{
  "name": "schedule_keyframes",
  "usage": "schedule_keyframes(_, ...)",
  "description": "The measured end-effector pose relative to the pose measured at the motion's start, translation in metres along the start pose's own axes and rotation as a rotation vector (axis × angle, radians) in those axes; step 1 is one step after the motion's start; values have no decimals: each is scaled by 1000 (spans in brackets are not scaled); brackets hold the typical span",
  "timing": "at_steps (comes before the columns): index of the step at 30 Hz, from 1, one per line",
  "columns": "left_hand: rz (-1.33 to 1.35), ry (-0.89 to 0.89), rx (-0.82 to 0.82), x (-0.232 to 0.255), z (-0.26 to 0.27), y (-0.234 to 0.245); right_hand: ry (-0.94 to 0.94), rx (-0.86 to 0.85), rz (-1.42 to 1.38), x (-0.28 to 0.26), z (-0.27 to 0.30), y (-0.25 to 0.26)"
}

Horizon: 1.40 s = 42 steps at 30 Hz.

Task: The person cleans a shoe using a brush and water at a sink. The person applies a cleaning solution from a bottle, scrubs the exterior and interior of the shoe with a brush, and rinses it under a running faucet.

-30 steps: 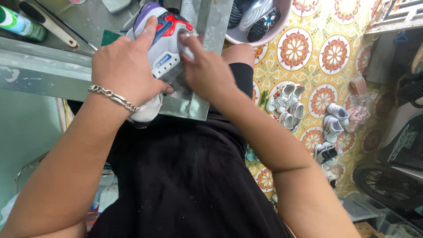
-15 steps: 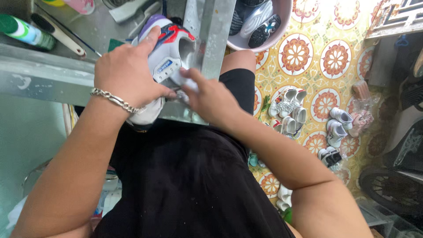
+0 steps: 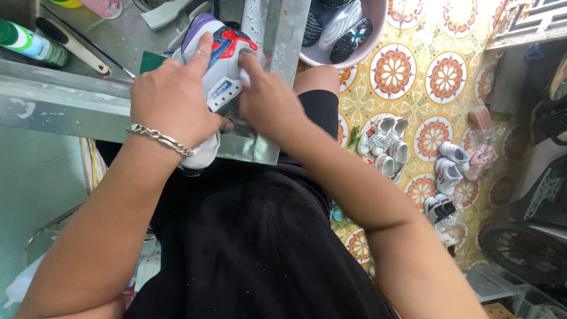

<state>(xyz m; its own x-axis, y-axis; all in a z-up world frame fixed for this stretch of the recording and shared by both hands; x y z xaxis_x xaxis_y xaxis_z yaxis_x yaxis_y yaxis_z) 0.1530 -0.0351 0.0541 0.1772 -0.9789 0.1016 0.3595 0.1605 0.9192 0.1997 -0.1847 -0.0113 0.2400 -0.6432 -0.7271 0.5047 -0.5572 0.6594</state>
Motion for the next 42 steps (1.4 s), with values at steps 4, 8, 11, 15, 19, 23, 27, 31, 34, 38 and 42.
schedule_keyframes(4,54,-3,-8,-5,2,3,55,-94,-112,-5,35,11)
schedule_keyframes(8,2,-9,-15,2,1,0,-87,-43,55,0,13,16)
schedule_keyframes(11,11,-2,22,-1,2,0,-35,-56,-52,-1,27,1)
schedule_keyframes(15,48,-34,34,-6,-1,1,112,-7,-132,10,33,13)
schedule_keyframes(19,42,-31,51,-1,4,-4,116,20,-66,14,8,7)
schedule_keyframes(23,91,-45,27,-11,-4,1,79,-148,-114,14,26,14)
schedule_keyframes(27,21,-23,7,-1,2,-1,80,-22,27,14,-2,23)
schedule_keyframes(31,40,6,-13,-3,2,1,90,-74,-103,3,26,4)
schedule_keyframes(34,30,-2,-21,-1,-1,1,77,-102,-11,4,31,16)
schedule_keyframes(38,25,-18,51,-2,2,-4,37,-40,-13,5,3,9)
schedule_keyframes(42,58,-19,22,-12,-4,-1,332,-140,-101,-1,36,3)
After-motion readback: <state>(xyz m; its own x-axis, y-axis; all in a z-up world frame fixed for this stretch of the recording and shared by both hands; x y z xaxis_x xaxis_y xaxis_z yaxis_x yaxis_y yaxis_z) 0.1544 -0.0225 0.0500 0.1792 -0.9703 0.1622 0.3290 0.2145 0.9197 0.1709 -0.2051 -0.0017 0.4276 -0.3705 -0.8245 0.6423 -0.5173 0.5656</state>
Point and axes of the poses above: each hand's wrist, its own z-axis away from the middle knuckle, its own y-axis out of the back of the hand, x = y × z, the point moved 4 cm from there along -z, towards the middle knuckle, and after that the axes turned 7 degrees about -z, right-handed, at the moved point
